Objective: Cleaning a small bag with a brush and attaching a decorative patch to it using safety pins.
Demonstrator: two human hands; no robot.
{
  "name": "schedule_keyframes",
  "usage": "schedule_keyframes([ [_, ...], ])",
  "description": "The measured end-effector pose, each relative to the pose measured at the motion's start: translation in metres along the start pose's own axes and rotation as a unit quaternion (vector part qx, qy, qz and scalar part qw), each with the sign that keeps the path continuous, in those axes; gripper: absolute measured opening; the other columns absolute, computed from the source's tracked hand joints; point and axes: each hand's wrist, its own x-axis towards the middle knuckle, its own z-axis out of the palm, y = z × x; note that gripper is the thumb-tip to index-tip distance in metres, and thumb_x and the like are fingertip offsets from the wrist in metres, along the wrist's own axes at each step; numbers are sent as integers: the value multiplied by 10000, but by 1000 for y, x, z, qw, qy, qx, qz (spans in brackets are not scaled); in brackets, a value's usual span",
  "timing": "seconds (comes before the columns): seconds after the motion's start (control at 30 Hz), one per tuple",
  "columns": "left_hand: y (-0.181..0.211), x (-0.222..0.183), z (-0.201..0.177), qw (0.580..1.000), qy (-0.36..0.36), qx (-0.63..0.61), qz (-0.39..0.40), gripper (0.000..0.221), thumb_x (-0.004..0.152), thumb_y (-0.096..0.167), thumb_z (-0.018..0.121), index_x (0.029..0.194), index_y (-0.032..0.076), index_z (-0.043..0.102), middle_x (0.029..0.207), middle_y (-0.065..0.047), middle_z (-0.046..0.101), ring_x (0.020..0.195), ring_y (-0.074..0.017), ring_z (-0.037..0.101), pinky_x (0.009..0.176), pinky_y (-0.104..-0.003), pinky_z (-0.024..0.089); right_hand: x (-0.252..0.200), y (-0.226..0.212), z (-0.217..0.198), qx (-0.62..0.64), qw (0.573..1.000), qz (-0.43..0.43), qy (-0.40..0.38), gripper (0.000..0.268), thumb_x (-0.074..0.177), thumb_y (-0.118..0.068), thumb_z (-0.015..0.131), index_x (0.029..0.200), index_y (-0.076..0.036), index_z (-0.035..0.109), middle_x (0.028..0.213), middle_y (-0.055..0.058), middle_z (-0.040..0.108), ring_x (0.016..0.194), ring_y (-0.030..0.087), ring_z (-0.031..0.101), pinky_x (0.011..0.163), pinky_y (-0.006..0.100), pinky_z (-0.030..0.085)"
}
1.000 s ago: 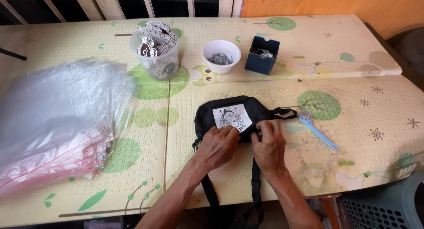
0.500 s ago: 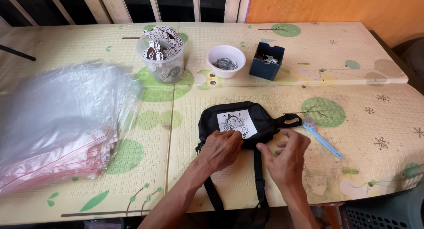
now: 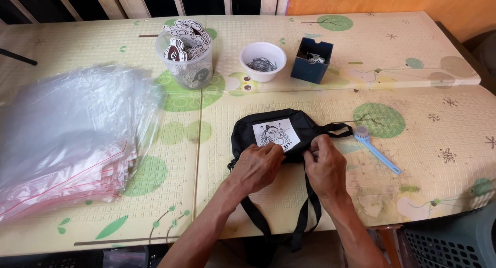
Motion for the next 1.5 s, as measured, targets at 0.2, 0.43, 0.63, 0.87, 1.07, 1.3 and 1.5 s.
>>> schedule_keyframes([
  [0.2,0,-1,0,999,-2,-8,39,104,1001,196,569,921,130,562,756,-72,612,666,-316,712,696,-444,584,28,-1,8,-75,995,68,10,493,741,84,634,1093,-154,382,1079,94,412,607,410,641,576,528,603],
  [0.43,-9,2,11,1000,-3,-11,11,94,980,199,570,901,149,572,725,-38,603,698,-304,710,642,-422,565,11,-22,-46,94,982,116,-112,573,779,-46,820,1225,-31,460,1156,184,471,939,402,701,757,544,640],
  [0.63,-6,2,8,1000,-4,-30,2,106,992,203,567,902,146,566,723,-54,609,700,-316,709,635,-435,572,-42,-13,-46,-41,980,127,-145,540,820,-514,837,1062,-69,652,924,113,678,882,280,756,696,407,651],
  [0.87,-3,2,11,999,11,37,36,95,997,202,535,914,158,542,728,-34,576,640,-278,696,659,-407,582,-11,-20,-23,79,995,-55,-15,125,925,-80,740,995,-181,761,812,-4,705,804,207,719,723,312,599],
  [1.07,-7,-6,25,997,2,45,67,58,1008,159,518,988,127,562,801,-69,593,683,-283,701,743,-432,592,9,10,8,23,996,-83,37,265,787,-6,775,895,-192,621,816,-28,573,796,225,627,739,367,554],
  [1.3,-1,-9,24,995,-1,43,90,37,989,114,522,1013,127,547,839,-49,589,744,-292,698,758,-431,561,29,17,12,-50,998,34,36,440,691,151,541,941,-167,365,1023,104,399,618,405,541,507,440,532],
  [1.5,-6,-9,29,998,1,35,49,68,997,159,491,984,127,549,805,-44,587,691,-285,704,770,-441,579,-19,-12,-11,0,993,110,30,647,692,-121,902,1208,-126,511,1121,58,541,1054,315,701,805,511,621],
])
